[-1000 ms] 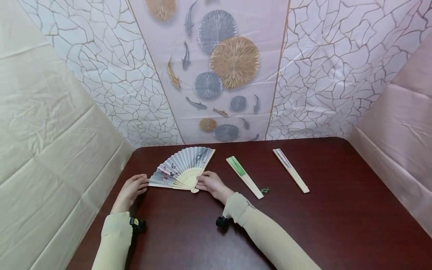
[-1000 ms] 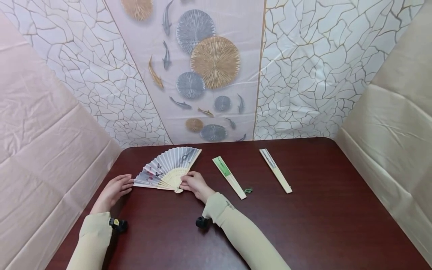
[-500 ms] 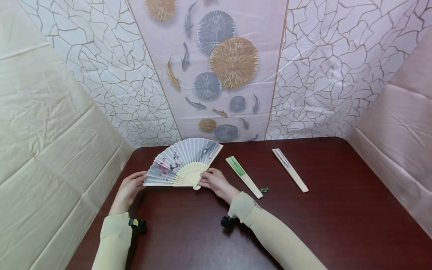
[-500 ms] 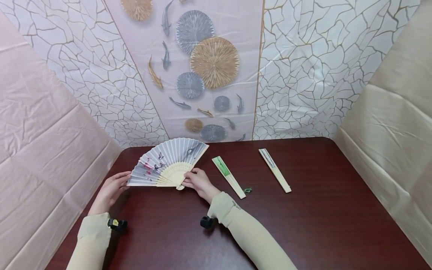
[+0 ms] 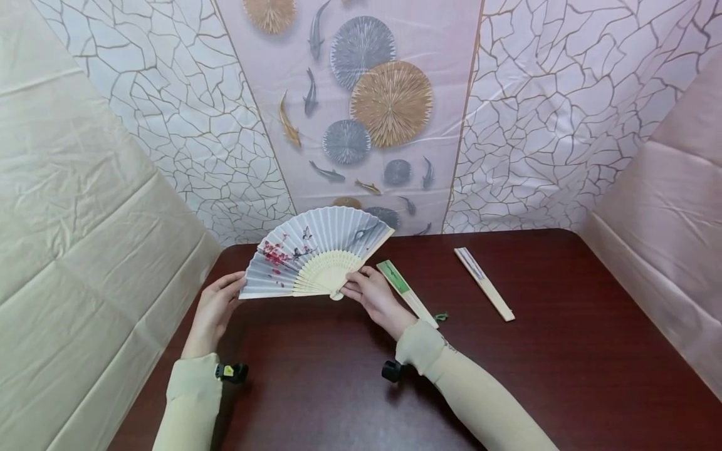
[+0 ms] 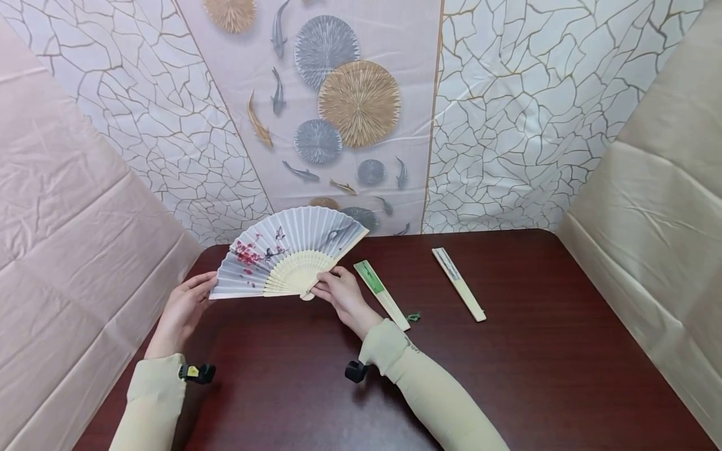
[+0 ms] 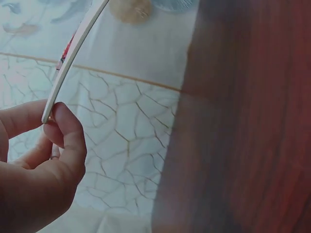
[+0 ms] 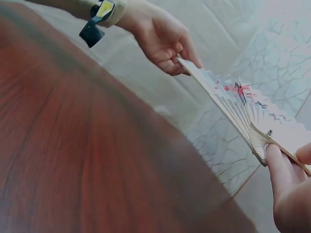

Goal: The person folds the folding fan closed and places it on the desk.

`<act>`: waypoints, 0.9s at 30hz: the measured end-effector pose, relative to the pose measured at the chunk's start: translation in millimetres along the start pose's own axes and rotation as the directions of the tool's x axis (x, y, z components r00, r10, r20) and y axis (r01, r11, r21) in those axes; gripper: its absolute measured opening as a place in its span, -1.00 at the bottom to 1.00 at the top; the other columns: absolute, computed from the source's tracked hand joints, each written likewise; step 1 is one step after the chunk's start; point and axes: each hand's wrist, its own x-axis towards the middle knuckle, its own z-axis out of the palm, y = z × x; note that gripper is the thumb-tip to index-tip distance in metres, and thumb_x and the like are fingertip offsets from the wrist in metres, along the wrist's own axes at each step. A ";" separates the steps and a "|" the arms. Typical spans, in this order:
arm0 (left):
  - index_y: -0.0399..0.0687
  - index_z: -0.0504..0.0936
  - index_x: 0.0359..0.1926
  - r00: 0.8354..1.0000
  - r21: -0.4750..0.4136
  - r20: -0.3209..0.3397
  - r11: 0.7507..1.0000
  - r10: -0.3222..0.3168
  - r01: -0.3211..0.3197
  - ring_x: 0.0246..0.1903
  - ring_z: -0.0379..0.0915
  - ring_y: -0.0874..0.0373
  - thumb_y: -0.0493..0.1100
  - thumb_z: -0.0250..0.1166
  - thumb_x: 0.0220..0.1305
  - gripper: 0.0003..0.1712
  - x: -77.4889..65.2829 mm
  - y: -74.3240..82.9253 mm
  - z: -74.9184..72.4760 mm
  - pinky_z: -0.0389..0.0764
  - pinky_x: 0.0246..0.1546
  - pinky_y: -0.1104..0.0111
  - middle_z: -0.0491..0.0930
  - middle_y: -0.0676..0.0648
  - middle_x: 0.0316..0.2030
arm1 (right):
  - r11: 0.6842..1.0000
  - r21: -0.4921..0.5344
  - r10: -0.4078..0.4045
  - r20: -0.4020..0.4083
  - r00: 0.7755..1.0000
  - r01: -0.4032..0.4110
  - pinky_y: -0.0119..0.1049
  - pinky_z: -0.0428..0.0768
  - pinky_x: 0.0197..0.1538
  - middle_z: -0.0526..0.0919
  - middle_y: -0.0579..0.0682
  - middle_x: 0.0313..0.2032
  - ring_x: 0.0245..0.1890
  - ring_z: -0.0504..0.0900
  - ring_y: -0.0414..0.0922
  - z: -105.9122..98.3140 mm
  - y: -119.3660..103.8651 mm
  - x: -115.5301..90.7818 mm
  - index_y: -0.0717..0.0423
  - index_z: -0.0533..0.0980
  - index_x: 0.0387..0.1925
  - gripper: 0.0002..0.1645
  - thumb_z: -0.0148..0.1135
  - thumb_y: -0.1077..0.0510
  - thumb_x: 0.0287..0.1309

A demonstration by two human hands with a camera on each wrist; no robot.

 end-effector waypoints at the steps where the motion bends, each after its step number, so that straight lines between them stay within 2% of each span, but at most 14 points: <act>1: -0.29 0.46 0.25 1.000 -0.013 0.004 1.000 0.011 -0.011 -0.24 0.55 0.28 -0.10 0.31 0.42 -0.49 -1.1 2.5 2.2 0.64 -0.17 0.47 0.62 0.11 -0.17 | 1.000 0.001 -0.017 0.005 1.000 0.017 -0.30 0.73 -0.13 0.56 0.09 -0.32 -0.40 0.67 -0.19 0.3 -3.1 -1.4 0.31 0.33 -0.07 -0.84 0.03 0.45 0.35; 6: -0.31 0.46 0.22 0.995 -0.055 0.035 0.994 0.097 -0.095 -0.23 0.55 0.26 -0.25 0.32 0.39 -0.55 -4.5 13.6 13.6 0.63 -0.19 0.46 0.59 0.06 -0.19 | 0.994 0.002 -0.110 0.018 0.994 0.110 -0.30 0.73 -0.11 0.60 0.06 -0.34 -0.39 0.70 -0.22 1.4 -18.2 -9.0 0.24 0.29 -0.15 -0.85 0.03 0.45 0.37; 9: -0.25 0.50 0.17 0.989 -0.076 0.036 0.987 0.144 -0.141 -0.24 0.55 0.24 -0.27 0.35 0.36 -0.59 -6.8 19.2 19.3 0.64 -0.20 0.44 0.57 0.04 -0.19 | 0.987 0.021 -0.161 0.012 0.987 0.161 -0.30 0.73 -0.11 0.64 0.02 -0.37 -0.36 0.72 -0.22 2.5 -26.2 -13.2 0.21 0.30 -0.18 -0.84 0.02 0.47 0.36; 16: -0.12 0.53 0.08 0.980 -0.197 0.062 0.965 0.187 -0.172 -0.25 0.59 0.24 -0.31 0.31 0.38 -0.71 -14.2 33.8 33.0 0.68 -0.25 0.42 0.63 0.05 -0.19 | 0.970 0.063 -0.235 -0.001 0.972 0.235 -0.27 0.73 -0.10 0.67 0.00 -0.39 -0.32 0.74 -0.20 6.9 -45.8 -27.3 0.15 0.30 -0.22 -0.81 0.01 0.47 0.37; 21: -0.08 0.55 0.02 0.971 -0.309 0.103 0.934 0.217 -0.176 -0.25 0.65 0.21 -0.35 0.23 0.42 -0.79 -20.1 39.7 41.7 0.72 -0.24 0.38 0.67 0.02 -0.19 | 0.955 0.086 -0.285 -0.005 0.959 0.284 -0.26 0.73 -0.09 0.66 0.00 -0.38 -0.31 0.74 -0.20 10.1 -56.5 -37.8 0.13 0.28 -0.19 -0.80 0.00 0.47 0.39; 27: -0.10 0.59 0.03 0.947 -0.433 0.163 0.882 0.278 -0.184 -0.22 0.68 0.15 -0.33 0.17 0.48 -0.81 -25.6 47.8 55.4 0.74 -0.21 0.34 0.66 -0.05 -0.14 | 0.930 0.133 -0.342 -0.027 0.939 0.343 -0.21 0.72 -0.04 0.69 0.00 -0.35 -0.32 0.74 -0.19 10.5 -73.0 -46.7 0.14 0.31 -0.08 -0.78 0.01 0.46 0.39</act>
